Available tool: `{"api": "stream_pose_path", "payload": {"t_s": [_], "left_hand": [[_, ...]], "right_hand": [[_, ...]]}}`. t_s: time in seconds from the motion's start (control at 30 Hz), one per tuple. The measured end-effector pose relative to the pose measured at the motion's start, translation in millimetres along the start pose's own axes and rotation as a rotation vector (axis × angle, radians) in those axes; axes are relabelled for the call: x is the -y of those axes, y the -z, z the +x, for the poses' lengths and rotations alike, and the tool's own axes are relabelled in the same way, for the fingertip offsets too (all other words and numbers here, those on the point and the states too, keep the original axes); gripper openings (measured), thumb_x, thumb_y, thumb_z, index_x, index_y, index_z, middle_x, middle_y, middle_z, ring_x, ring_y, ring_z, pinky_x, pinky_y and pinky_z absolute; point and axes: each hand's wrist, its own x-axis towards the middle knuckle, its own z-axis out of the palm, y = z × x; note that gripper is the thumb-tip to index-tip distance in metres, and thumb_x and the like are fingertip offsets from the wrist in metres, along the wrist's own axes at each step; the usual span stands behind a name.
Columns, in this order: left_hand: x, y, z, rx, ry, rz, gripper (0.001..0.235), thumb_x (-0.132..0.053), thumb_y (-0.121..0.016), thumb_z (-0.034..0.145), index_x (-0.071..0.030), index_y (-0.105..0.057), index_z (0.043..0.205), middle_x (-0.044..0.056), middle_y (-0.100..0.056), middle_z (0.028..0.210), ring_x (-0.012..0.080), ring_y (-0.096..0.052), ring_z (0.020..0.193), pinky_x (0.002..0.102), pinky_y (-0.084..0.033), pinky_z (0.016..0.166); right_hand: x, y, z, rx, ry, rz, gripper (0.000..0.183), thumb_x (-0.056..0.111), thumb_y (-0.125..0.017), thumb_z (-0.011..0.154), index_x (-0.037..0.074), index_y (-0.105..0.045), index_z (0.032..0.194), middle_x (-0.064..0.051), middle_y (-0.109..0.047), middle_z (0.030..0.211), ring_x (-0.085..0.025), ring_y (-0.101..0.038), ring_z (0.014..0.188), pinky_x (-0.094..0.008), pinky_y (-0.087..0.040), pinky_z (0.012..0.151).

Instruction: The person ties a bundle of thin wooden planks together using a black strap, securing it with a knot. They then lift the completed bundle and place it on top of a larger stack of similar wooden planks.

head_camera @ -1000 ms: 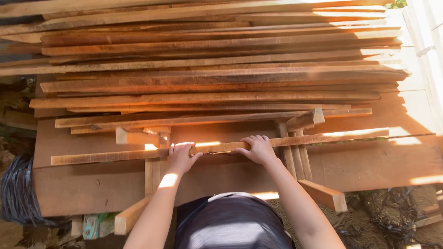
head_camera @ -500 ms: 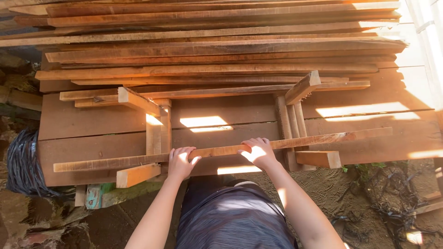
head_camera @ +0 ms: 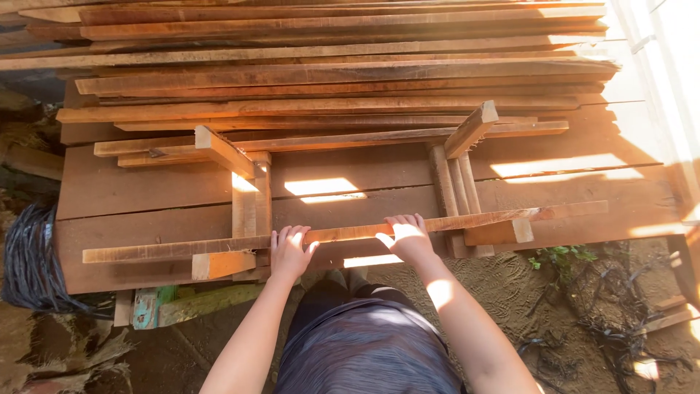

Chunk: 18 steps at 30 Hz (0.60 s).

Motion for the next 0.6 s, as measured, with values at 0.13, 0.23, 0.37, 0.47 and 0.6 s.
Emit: {"api": "stream_pose_path", "payload": {"t_s": [0.13, 0.23, 0.37, 0.47, 0.6], "left_hand": [[3.8, -1.6, 0.1, -0.013, -0.013, 0.051, 0.050, -0.049, -0.070, 0.090, -0.033, -0.059, 0.137, -0.011, -0.060, 0.135, 0.0137, -0.044, 0.140, 0.055, -0.023, 0.126], [3.6, 3.3, -5.2, -0.049, -0.039, 0.090, 0.051, -0.050, -0.070, 0.090, -0.033, -0.059, 0.137, -0.010, -0.060, 0.136, 0.0148, -0.043, 0.140, 0.056, -0.022, 0.126], [-6.5, 19.9, -16.1, -0.032, -0.062, 0.083, 0.056, -0.045, -0.071, 0.091, -0.030, -0.056, 0.142, -0.006, -0.057, 0.143, 0.0184, -0.041, 0.143, 0.057, -0.023, 0.125], [-4.6, 14.6, -26.2, -0.073, -0.080, 0.095, 0.057, -0.045, -0.071, 0.090, -0.029, -0.055, 0.143, -0.006, -0.055, 0.145, 0.0189, -0.040, 0.144, 0.057, -0.024, 0.124], [-0.5, 5.1, -38.0, -0.150, -0.091, 0.081, 0.056, -0.045, -0.069, 0.090, -0.029, -0.054, 0.141, -0.007, -0.053, 0.145, 0.0194, -0.040, 0.144, 0.059, -0.026, 0.123]], "right_hand": [[0.2, -18.0, 3.6, -0.073, -0.023, 0.000, 0.055, 0.057, -0.061, 0.094, 0.029, -0.054, 0.140, 0.005, -0.059, 0.138, -0.017, -0.044, 0.141, -0.047, -0.015, 0.127], [-0.4, -29.2, 8.0, -0.104, -0.039, -0.034, 0.056, 0.057, -0.064, 0.092, 0.030, -0.054, 0.139, 0.006, -0.059, 0.136, -0.019, -0.044, 0.140, -0.049, -0.016, 0.127], [-2.3, -44.0, 6.2, -0.287, -0.019, -0.033, 0.054, 0.054, -0.070, 0.089, 0.027, -0.058, 0.134, 0.002, -0.061, 0.128, -0.023, -0.047, 0.136, -0.052, -0.020, 0.125], [3.0, -48.2, -1.9, -0.396, -0.029, -0.059, 0.054, 0.055, -0.072, 0.085, 0.025, -0.059, 0.128, 0.000, -0.063, 0.122, -0.023, -0.050, 0.132, -0.052, -0.023, 0.124], [11.5, -55.9, -7.7, -0.533, -0.060, -0.050, 0.050, 0.052, -0.080, 0.077, 0.022, -0.063, 0.114, -0.004, -0.066, 0.112, -0.024, -0.059, 0.121, -0.047, -0.029, 0.123]]}}
